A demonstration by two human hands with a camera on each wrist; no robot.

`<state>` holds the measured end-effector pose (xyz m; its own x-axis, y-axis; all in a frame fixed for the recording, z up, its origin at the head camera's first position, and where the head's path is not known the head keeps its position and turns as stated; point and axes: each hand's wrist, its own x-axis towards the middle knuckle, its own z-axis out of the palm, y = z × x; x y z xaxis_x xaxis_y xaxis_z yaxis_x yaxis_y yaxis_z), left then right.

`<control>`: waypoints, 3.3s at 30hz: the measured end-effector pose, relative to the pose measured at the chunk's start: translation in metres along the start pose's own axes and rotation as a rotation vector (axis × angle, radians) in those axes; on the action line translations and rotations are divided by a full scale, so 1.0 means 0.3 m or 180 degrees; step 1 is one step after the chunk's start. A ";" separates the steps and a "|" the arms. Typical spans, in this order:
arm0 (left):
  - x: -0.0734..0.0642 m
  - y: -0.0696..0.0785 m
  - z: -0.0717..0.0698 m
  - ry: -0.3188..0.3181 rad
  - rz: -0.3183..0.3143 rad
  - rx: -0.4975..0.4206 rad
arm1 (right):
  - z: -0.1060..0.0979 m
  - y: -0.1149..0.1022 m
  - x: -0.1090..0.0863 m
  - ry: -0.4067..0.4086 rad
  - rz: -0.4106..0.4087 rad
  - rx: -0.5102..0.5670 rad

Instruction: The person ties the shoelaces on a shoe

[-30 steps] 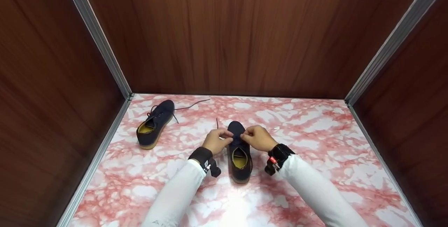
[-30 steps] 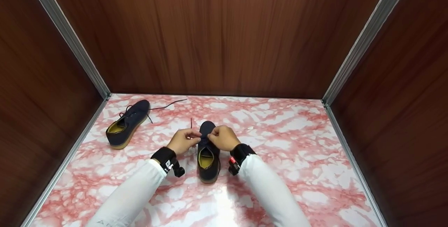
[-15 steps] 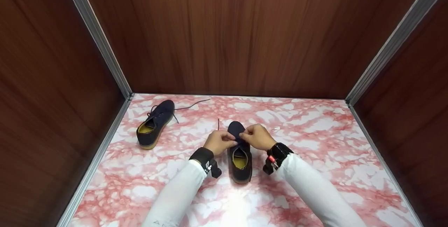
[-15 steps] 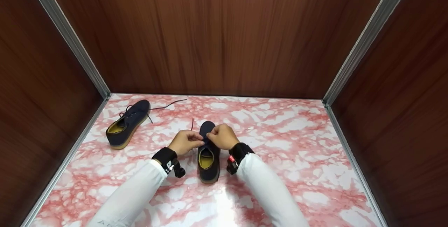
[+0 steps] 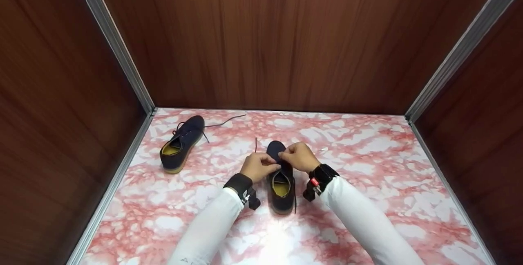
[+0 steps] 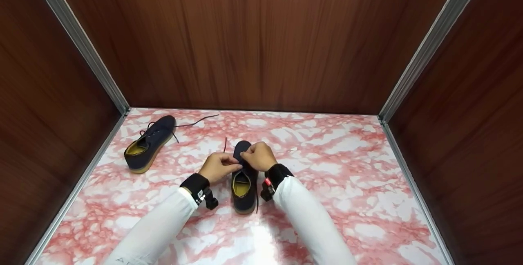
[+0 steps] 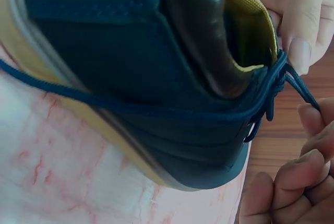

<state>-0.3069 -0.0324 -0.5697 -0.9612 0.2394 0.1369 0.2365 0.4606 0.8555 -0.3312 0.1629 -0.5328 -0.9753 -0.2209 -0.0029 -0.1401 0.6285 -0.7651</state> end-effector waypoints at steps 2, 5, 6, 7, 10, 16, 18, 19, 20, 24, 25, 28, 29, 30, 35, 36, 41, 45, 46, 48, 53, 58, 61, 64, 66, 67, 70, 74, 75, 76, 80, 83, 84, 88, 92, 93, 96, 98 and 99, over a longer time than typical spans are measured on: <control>-0.001 0.004 0.004 0.0031 0.0011 0.0069 | 0.001 -0.003 0.001 -0.0001 -0.0042 -0.0013; -0.002 0.005 0.011 0.0087 0.0057 0.0152 | 0.000 -0.007 0.000 -0.0026 -0.0087 -0.0018; -0.002 0.004 0.013 0.0106 0.0066 0.0170 | -0.002 -0.006 0.000 -0.0043 -0.0092 -0.0012; -0.002 0.004 0.015 0.0124 0.0075 0.0180 | -0.005 -0.005 0.000 -0.0059 -0.0084 -0.0005; -0.002 0.001 0.021 0.0164 0.0086 0.0167 | -0.022 0.001 0.001 -0.0057 -0.0044 0.0004; -0.005 -0.002 0.023 0.0189 0.0081 0.0112 | -0.078 0.028 -0.001 0.0048 0.0065 0.0038; -0.005 -0.003 0.023 0.0183 0.0056 0.0135 | -0.092 0.044 -0.005 0.0071 0.0043 0.0027; -0.005 -0.004 0.023 0.0182 0.0043 0.0153 | -0.097 0.052 -0.009 0.0063 0.0021 0.0033; -0.005 -0.005 0.024 0.0183 0.0032 0.0164 | -0.101 0.059 -0.014 0.0048 -0.0020 0.0034; -0.007 -0.002 0.026 0.0181 -0.0020 0.0124 | -0.102 0.090 -0.041 -0.0111 -0.0271 0.0018; -0.009 0.000 0.027 0.0179 -0.0029 0.0102 | -0.098 0.097 -0.049 -0.0166 -0.0324 0.0036; -0.011 0.004 0.029 0.0158 -0.0061 0.0009 | -0.080 0.118 -0.068 -0.0345 -0.0468 0.0097; -0.012 0.005 0.030 0.0148 -0.0064 -0.0003 | -0.074 0.124 -0.074 -0.0400 -0.0508 0.0123; -0.011 0.005 0.031 0.0135 -0.0068 -0.0011 | -0.068 0.128 -0.080 -0.0453 -0.0537 0.0152; -0.010 0.007 0.034 0.0095 -0.0093 -0.0103 | -0.043 0.143 -0.098 -0.0663 -0.0616 0.0261; -0.010 0.007 0.034 0.0092 -0.0103 -0.0123 | -0.038 0.143 -0.100 -0.0690 -0.0601 0.0278; -0.013 0.009 0.034 0.0107 -0.0098 -0.0215 | -0.021 0.145 -0.105 -0.0763 -0.0526 0.0372; -0.013 0.013 0.036 0.0135 -0.0075 -0.0277 | -0.012 0.144 -0.107 -0.0734 -0.0553 0.0396; -0.012 0.014 0.036 0.0138 -0.0072 -0.0292 | -0.011 0.142 -0.108 -0.0727 -0.0557 0.0393; -0.010 0.014 0.036 0.0132 -0.0063 -0.0314 | -0.008 0.139 -0.111 -0.0719 -0.0567 0.0384; -0.006 0.013 0.031 0.0041 -0.0025 -0.0361 | -0.003 0.134 -0.114 -0.0692 -0.0578 0.0333; -0.006 0.018 0.026 0.0013 -0.0033 -0.0383 | -0.001 0.135 -0.112 -0.0708 -0.0625 0.0299; -0.008 0.027 0.026 0.0053 -0.0098 -0.0336 | -0.002 0.133 -0.113 -0.0717 -0.0631 0.0272; -0.010 0.038 0.029 0.0083 -0.0126 -0.0157 | -0.002 0.131 -0.114 -0.0716 -0.0617 0.0257; -0.010 0.044 0.031 0.0088 -0.0133 -0.0017 | -0.001 0.131 -0.115 -0.0721 -0.0607 0.0268; -0.010 0.047 0.031 0.0084 -0.0133 0.0041 | 0.000 0.131 -0.115 -0.0725 -0.0601 0.0276; -0.012 0.051 0.028 0.0076 -0.0158 0.0103 | 0.004 0.133 -0.114 -0.0733 -0.0594 0.0280; -0.016 0.052 0.015 0.0052 -0.0185 0.0062 | 0.006 0.130 -0.115 -0.0723 -0.0571 0.0272; -0.017 0.051 0.012 0.0048 -0.0191 0.0049 | 0.005 0.130 -0.116 -0.0720 -0.0566 0.0273; -0.017 0.051 0.008 0.0049 -0.0196 0.0043 | 0.005 0.130 -0.116 -0.0713 -0.0560 0.0273; -0.017 0.043 0.000 0.0103 -0.0201 0.0086 | 0.002 0.129 -0.117 -0.0693 -0.0567 0.0254; -0.017 0.036 -0.003 0.0159 -0.0166 0.0139 | -0.001 0.132 -0.115 -0.0680 -0.0586 0.0225; -0.017 0.034 -0.004 0.0166 -0.0164 0.0147 | -0.003 0.132 -0.114 -0.0677 -0.0590 0.0216; -0.020 0.028 -0.006 0.0192 -0.0136 0.0174 | -0.012 0.132 -0.110 -0.0676 -0.0580 0.0186; -0.022 0.026 -0.009 0.0174 -0.0136 0.0240 | -0.020 0.126 -0.110 -0.0662 -0.0576 0.0291; -0.022 0.025 -0.010 0.0169 -0.0127 0.0252 | -0.021 0.124 -0.110 -0.0664 -0.0565 0.0337; -0.024 0.024 -0.011 0.0171 -0.0111 0.0273 | -0.021 0.115 -0.109 -0.0678 -0.0526 0.0471; -0.024 0.022 -0.012 0.0172 -0.0103 0.0256 | -0.020 0.110 -0.107 -0.0690 -0.0480 0.0502; -0.024 0.021 -0.013 0.0172 -0.0094 0.0246 | -0.020 0.108 -0.106 -0.0691 -0.0459 0.0504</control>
<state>-0.2990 -0.0345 -0.5635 -0.9737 0.1793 0.1406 0.2162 0.5319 0.8187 -0.3058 0.1947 -0.5536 -0.8856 -0.4642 -0.0115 -0.2294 0.4589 -0.8584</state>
